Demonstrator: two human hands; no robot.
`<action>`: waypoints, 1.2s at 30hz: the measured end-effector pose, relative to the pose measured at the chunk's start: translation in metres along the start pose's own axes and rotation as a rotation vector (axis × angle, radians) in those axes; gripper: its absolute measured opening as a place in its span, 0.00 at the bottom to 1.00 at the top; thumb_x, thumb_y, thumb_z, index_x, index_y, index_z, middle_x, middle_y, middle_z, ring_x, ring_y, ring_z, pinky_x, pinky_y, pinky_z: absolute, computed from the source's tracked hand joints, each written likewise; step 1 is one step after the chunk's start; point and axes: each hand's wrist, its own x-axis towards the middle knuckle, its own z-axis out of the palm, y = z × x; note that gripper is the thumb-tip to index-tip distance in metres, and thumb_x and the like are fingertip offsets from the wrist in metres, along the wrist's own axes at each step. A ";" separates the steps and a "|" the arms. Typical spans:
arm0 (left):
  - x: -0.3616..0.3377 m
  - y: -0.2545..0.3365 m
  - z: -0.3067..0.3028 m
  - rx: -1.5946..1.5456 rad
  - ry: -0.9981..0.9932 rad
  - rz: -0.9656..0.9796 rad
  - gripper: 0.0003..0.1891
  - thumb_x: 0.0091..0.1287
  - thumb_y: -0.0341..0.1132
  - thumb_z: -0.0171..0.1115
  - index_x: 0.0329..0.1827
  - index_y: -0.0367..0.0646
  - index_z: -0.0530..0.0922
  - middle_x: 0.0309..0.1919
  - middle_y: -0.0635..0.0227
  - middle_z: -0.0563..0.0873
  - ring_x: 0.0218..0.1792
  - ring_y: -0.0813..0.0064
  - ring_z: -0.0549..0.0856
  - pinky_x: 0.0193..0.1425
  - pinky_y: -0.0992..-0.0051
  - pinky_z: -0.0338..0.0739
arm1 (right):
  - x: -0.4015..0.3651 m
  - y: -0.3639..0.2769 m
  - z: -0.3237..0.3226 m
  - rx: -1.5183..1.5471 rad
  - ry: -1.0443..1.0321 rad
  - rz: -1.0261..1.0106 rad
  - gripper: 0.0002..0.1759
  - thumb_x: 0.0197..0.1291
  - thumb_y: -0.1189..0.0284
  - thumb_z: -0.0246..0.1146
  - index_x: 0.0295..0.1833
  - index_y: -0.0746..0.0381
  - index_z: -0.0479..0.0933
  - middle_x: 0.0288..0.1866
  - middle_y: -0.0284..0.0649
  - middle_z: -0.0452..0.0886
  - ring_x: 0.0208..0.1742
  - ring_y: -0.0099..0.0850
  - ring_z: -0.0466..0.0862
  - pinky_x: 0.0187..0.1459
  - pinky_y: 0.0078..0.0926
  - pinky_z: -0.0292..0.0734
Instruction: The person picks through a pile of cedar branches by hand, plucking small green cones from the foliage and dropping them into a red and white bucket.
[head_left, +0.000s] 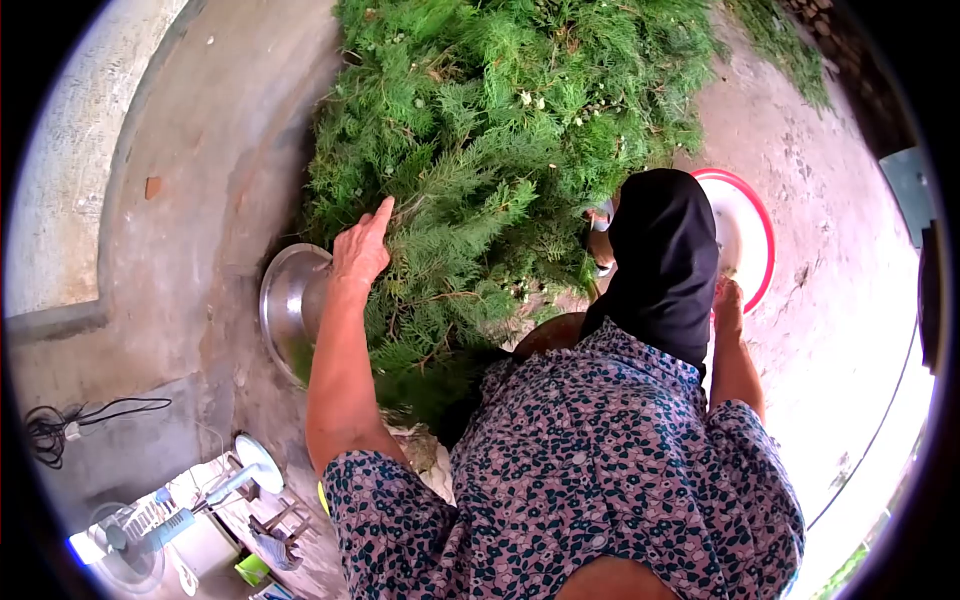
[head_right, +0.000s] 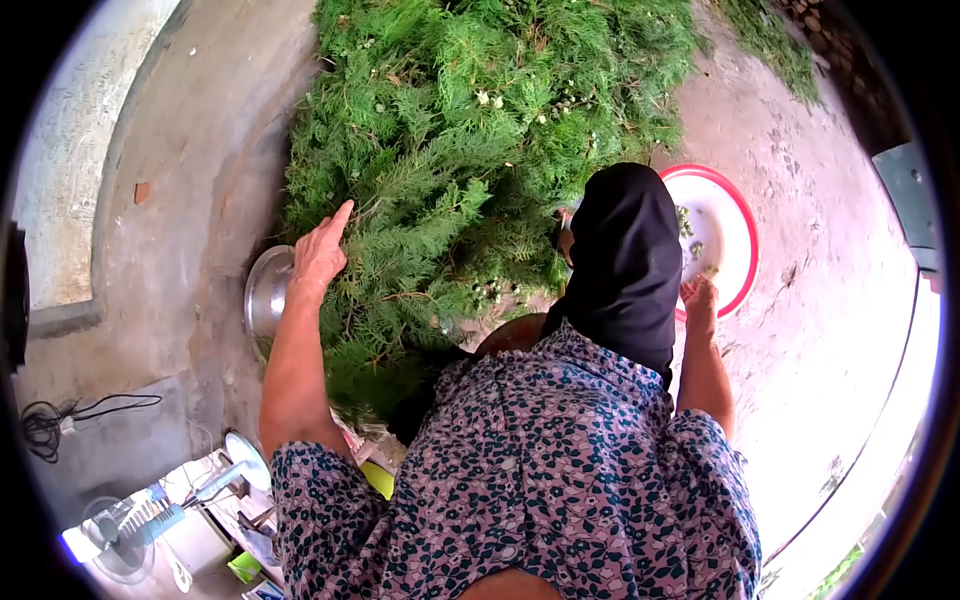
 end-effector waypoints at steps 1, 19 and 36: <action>-0.005 -0.002 -0.001 -0.079 0.071 -0.015 0.35 0.48 0.19 0.54 0.63 0.57 0.66 0.48 0.55 0.79 0.44 0.53 0.80 0.47 0.64 0.74 | -0.008 -0.006 0.007 -0.093 -0.038 -0.037 0.16 0.59 0.68 0.48 0.46 0.66 0.72 0.43 0.41 0.75 0.42 0.36 0.75 0.46 0.34 0.71; -0.026 -0.054 -0.052 -1.938 -0.195 -0.176 0.17 0.68 0.45 0.52 0.52 0.43 0.67 0.25 0.73 0.74 0.20 0.80 0.73 0.23 0.80 0.70 | -0.042 -0.144 0.193 0.059 -0.007 -0.201 0.19 0.60 0.71 0.54 0.55 0.68 0.70 0.43 0.43 0.77 0.42 0.31 0.78 0.44 0.24 0.75; -0.046 -0.032 0.088 -1.505 -0.154 0.037 0.19 0.68 0.47 0.50 0.52 0.44 0.74 0.17 0.75 0.70 0.13 0.83 0.66 0.16 0.81 0.61 | -0.131 -0.145 0.365 0.008 -0.633 -0.013 0.10 0.63 0.73 0.53 0.47 0.64 0.76 0.36 0.35 0.81 0.35 0.26 0.80 0.40 0.24 0.77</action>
